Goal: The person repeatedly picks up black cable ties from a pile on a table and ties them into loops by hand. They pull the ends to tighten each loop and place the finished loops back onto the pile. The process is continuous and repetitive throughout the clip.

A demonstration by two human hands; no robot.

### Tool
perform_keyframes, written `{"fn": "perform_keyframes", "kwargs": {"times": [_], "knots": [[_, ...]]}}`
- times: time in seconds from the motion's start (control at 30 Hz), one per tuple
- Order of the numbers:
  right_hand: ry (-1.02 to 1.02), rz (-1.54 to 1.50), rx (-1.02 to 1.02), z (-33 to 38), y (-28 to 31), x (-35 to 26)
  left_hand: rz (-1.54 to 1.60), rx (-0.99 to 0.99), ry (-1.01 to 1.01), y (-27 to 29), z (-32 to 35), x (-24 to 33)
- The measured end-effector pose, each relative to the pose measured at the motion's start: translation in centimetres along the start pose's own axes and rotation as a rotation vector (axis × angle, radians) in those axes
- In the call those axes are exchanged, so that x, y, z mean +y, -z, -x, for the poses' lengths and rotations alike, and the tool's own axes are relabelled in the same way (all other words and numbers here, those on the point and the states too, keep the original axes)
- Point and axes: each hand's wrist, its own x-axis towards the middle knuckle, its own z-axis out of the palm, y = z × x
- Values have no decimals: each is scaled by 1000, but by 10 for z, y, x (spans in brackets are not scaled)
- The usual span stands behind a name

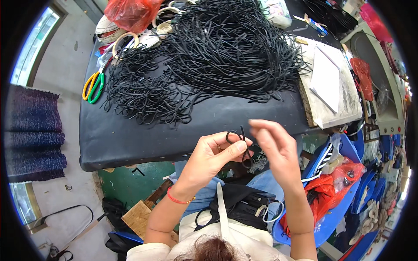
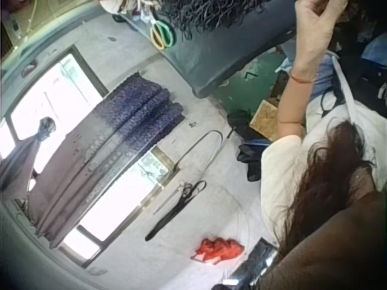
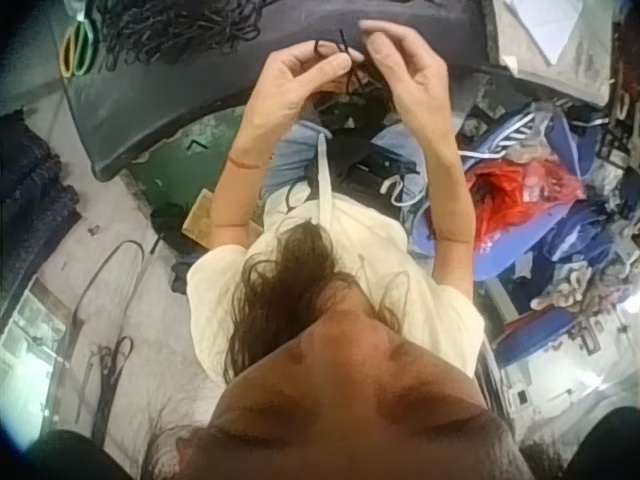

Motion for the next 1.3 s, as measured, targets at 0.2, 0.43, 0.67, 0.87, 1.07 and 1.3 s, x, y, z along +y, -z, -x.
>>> {"fn": "perform_keyframes", "kwargs": {"times": [0.2,0.43,0.67,0.87,1.07,1.3], "knots": [[-140,-292,-172,0,-5,7,-87,-4,19,-2,5,6],[-229,-422,-146,0,-8,11,-42,13,29,-3,8,2],[-327,-501,-158,0,-8,13,-18,22,11,-6,10,-1],[-285,-500,-98,-4,-9,9,56,113,-72,-5,7,-15],[-194,-101,-85,7,8,15,296,268,-159,-12,-1,-19],[2,85,-29,0,-5,15,-307,228,-194,-11,3,-19]]}}
